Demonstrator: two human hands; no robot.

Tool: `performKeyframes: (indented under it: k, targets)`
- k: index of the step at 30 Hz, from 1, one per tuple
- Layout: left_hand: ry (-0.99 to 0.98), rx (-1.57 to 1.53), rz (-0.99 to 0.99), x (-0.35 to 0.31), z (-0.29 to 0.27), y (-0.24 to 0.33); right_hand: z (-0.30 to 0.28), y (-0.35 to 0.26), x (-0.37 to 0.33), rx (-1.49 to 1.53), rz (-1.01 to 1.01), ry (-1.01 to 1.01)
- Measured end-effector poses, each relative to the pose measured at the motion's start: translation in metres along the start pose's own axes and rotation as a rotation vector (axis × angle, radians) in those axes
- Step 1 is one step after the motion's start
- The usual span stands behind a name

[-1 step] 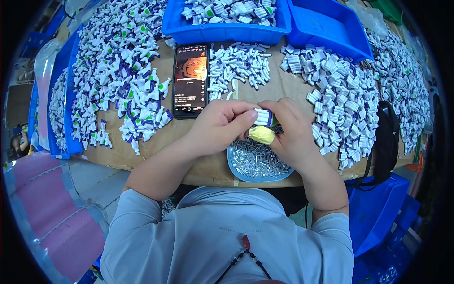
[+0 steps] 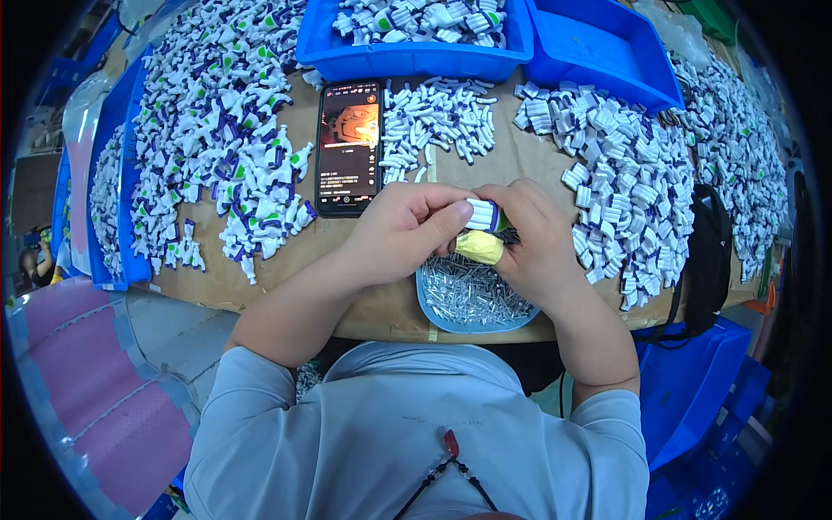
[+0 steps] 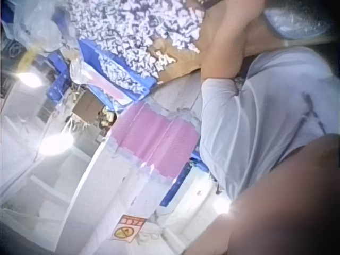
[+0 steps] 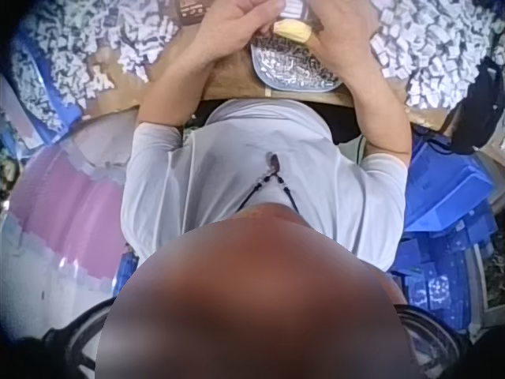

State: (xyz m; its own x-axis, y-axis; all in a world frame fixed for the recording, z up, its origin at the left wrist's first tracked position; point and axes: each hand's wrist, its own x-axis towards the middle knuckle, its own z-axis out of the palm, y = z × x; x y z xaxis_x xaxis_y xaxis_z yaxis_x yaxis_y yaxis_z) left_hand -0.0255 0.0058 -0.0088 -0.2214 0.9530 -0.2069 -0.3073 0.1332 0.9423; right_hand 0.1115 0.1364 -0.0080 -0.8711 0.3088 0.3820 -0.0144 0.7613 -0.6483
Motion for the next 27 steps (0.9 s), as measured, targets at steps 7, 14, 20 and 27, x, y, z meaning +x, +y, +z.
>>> performKeyframes:
  k: [7,14,20,27]
  targets:
    - [-0.043,-0.100,0.034,0.001,-0.007,-0.007,-0.001,0.000,-0.001,0.034,0.022,-0.021]
    - [-0.037,0.023,0.064,0.001,-0.001,0.004,-0.002,0.000,-0.001,0.022,0.013,-0.015]
    - [0.073,0.229,0.063,0.008,-0.016,0.013,-0.014,-0.011,0.000,-0.003,0.019,0.222]
    - [0.144,-0.136,0.579,0.026,-0.040,0.056,-0.019,-0.010,-0.005,-0.006,-0.242,-0.068]
